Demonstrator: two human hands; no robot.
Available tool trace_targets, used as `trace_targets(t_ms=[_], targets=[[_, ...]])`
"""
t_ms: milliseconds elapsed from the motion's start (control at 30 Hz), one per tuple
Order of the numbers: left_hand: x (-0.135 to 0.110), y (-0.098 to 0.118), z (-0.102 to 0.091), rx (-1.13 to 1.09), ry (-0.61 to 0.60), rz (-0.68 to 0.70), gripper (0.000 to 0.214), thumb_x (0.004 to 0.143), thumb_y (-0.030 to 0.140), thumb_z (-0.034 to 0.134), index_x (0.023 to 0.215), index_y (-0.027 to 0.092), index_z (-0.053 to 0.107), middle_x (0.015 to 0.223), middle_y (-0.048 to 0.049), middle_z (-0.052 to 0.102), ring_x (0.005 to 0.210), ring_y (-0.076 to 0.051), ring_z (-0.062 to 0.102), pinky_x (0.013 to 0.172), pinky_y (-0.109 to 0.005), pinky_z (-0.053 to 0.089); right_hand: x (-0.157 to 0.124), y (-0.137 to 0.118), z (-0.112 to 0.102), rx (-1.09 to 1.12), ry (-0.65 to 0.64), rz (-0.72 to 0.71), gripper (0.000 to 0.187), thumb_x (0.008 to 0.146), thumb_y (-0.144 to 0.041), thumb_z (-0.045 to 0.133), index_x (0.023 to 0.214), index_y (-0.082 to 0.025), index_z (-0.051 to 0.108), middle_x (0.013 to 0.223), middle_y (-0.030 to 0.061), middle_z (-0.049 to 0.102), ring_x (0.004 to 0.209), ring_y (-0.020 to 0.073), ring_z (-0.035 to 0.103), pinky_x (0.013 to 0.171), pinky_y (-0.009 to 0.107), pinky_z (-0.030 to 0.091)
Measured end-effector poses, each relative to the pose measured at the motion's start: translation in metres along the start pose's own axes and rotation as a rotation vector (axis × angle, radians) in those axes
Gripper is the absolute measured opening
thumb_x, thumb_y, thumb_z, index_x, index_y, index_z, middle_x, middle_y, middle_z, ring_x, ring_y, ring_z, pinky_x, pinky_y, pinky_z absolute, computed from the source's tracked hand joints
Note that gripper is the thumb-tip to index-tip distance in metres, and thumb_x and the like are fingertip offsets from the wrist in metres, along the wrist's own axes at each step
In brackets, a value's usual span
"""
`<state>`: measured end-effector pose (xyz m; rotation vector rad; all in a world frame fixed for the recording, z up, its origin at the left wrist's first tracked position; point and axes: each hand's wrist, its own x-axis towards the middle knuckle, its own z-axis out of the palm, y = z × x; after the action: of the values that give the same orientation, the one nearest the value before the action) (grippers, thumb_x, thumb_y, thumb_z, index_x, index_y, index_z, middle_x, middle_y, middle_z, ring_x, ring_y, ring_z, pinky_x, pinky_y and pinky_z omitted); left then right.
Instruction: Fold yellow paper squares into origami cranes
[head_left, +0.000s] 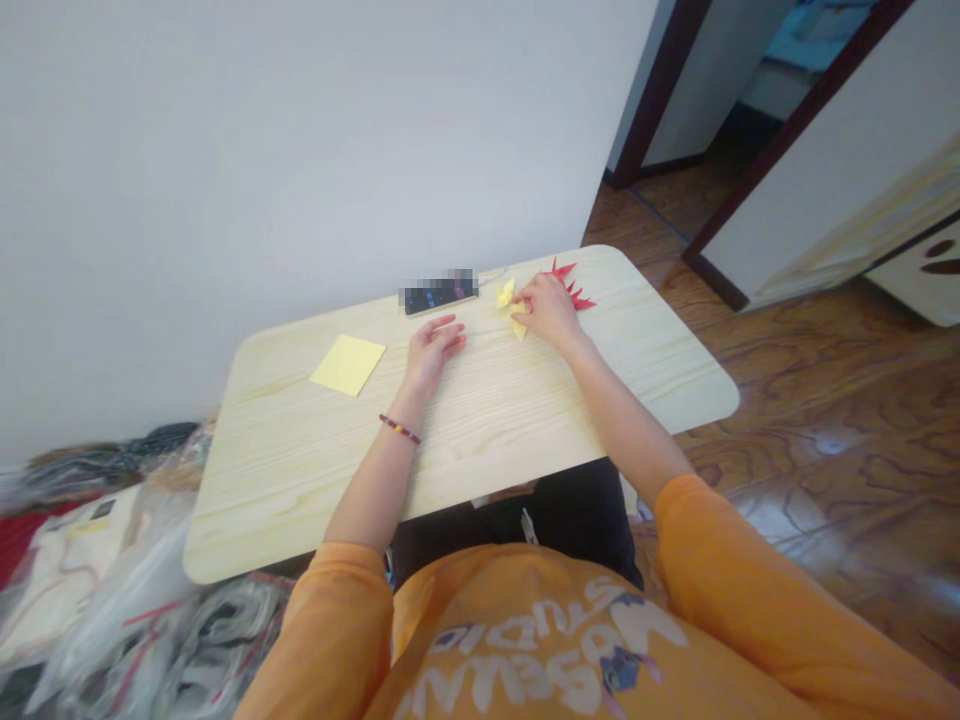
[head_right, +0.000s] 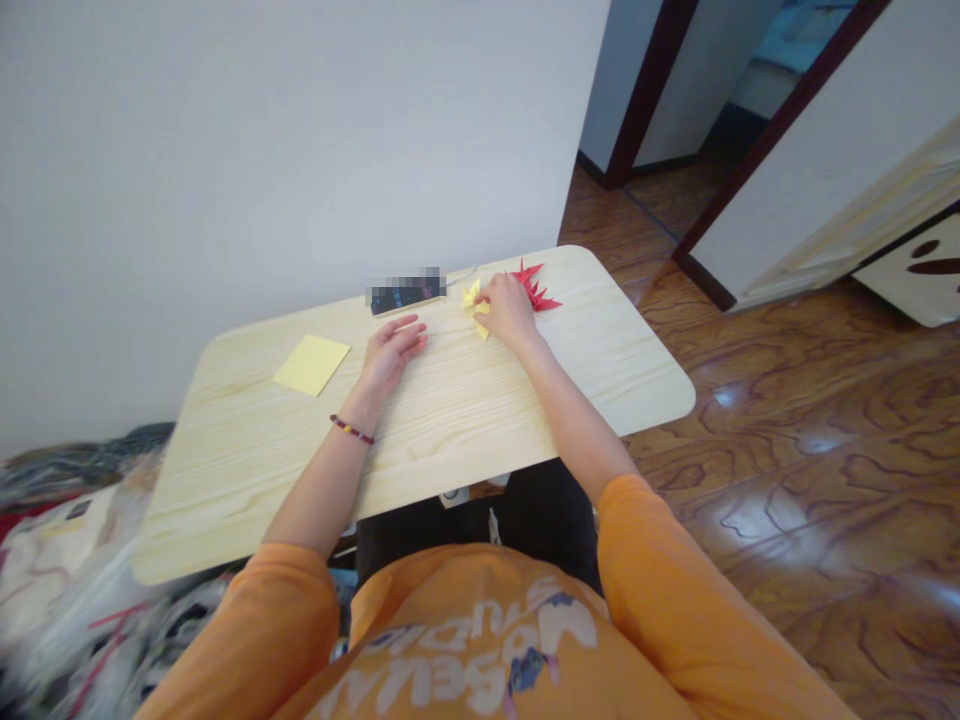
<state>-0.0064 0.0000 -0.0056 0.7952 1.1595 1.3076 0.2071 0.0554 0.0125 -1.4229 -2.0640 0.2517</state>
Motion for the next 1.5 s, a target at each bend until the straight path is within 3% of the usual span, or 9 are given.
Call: trace_targets(t_ms=[167, 300, 467, 667, 833, 1033, 1167, 1367, 1500], targets=[[-0.001, 0.006, -0.002, 0.062, 0.027, 0.097, 0.03, 0.067, 0.019, 0.071, 0.096, 0.015, 0.065, 0.086, -0.0056, 0.071, 0.067, -0.01, 0.064, 0.073, -0.026, 0.052, -0.002, -0.024, 0.003, 0.134, 0.043, -0.068, 0.012, 0.077, -0.015, 0.061, 0.084, -0.016, 0.07, 0.087, 0.0077, 0.06, 0.091, 0.0238, 0.054, 0.088, 0.039, 0.04], [0.006, 0.023, -0.017, 0.217, 0.042, 0.202, 0.027, 0.063, 0.018, 0.07, 0.09, 0.015, 0.066, 0.086, -0.0062, 0.07, 0.071, -0.013, 0.064, 0.074, -0.029, 0.051, -0.003, -0.054, 0.017, 0.242, -0.084, -0.154, 0.012, 0.077, -0.013, 0.059, 0.08, -0.015, 0.07, 0.084, 0.0069, 0.064, 0.077, 0.0178, 0.055, 0.078, 0.032, 0.042], [0.013, 0.04, -0.066, 0.646, 0.098, 0.322, 0.022, 0.06, 0.014, 0.07, 0.083, 0.016, 0.068, 0.087, -0.0073, 0.069, 0.081, -0.019, 0.062, 0.082, -0.035, 0.048, -0.001, -0.086, 0.044, 0.328, -0.266, -0.219, 0.014, 0.076, -0.014, 0.059, 0.079, -0.015, 0.072, 0.079, 0.0053, 0.067, 0.069, 0.0149, 0.057, 0.072, 0.029, 0.043], [0.004, 0.036, -0.125, 1.084, 0.245, 0.413, 0.044, 0.053, 0.026, 0.082, 0.094, 0.019, 0.068, 0.105, -0.01, 0.063, 0.108, -0.03, 0.054, 0.101, -0.042, 0.035, 0.007, -0.119, 0.088, 0.354, -0.324, -0.213, 0.022, 0.075, -0.011, 0.059, 0.091, -0.009, 0.073, 0.092, 0.0114, 0.07, 0.082, 0.0184, 0.061, 0.079, 0.029, 0.045], [0.0, 0.025, -0.138, 1.011, 0.313, 0.389, 0.04, 0.059, 0.034, 0.08, 0.093, 0.016, 0.067, 0.101, -0.0118, 0.064, 0.1, -0.028, 0.058, 0.095, -0.038, 0.039, 0.009, -0.134, 0.117, 0.341, -0.335, -0.241, 0.034, 0.073, -0.01, 0.06, 0.105, -0.007, 0.069, 0.103, 0.0144, 0.069, 0.096, 0.0223, 0.06, 0.09, 0.033, 0.043], [-0.006, 0.026, -0.135, 0.897, 0.342, 0.341, 0.03, 0.059, 0.031, 0.081, 0.083, 0.017, 0.07, 0.09, -0.0101, 0.069, 0.093, -0.026, 0.063, 0.093, -0.037, 0.042, 0.003, -0.126, 0.128, 0.397, -0.243, -0.235, 0.033, 0.074, -0.012, 0.058, 0.105, -0.008, 0.068, 0.101, 0.0136, 0.068, 0.099, 0.0224, 0.059, 0.093, 0.035, 0.044], [-0.014, 0.036, -0.134, 0.707, 0.352, 0.317, 0.017, 0.07, 0.023, 0.07, 0.086, 0.017, 0.071, 0.079, -0.0074, 0.071, 0.08, -0.021, 0.067, 0.082, -0.032, 0.048, 0.001, -0.121, 0.13, 0.537, -0.211, -0.13, 0.034, 0.072, -0.008, 0.055, 0.103, -0.012, 0.068, 0.1, 0.0102, 0.068, 0.091, 0.0181, 0.063, 0.085, 0.031, 0.049], [-0.026, 0.054, -0.128, 0.466, 0.596, 0.446, 0.026, 0.069, 0.018, 0.069, 0.095, 0.018, 0.07, 0.073, -0.0023, 0.071, 0.073, -0.015, 0.067, 0.076, -0.027, 0.05, 0.002, -0.124, 0.129, 0.705, -0.211, -0.003, 0.027, 0.071, -0.014, 0.061, 0.098, -0.013, 0.068, 0.093, 0.0081, 0.069, 0.084, 0.0159, 0.062, 0.083, 0.032, 0.049], [-0.022, 0.062, -0.106, 0.078, 0.507, 0.439, 0.031, 0.062, 0.019, 0.077, 0.091, 0.016, 0.066, 0.074, -0.0016, 0.071, 0.075, -0.015, 0.068, 0.076, -0.026, 0.052, 0.011, -0.125, 0.127, 1.048, -0.208, 0.146, 0.047, 0.064, -0.03, 0.073, 0.108, -0.019, 0.062, 0.105, 0.0066, 0.068, 0.089, 0.0165, 0.062, 0.087, 0.033, 0.049]])
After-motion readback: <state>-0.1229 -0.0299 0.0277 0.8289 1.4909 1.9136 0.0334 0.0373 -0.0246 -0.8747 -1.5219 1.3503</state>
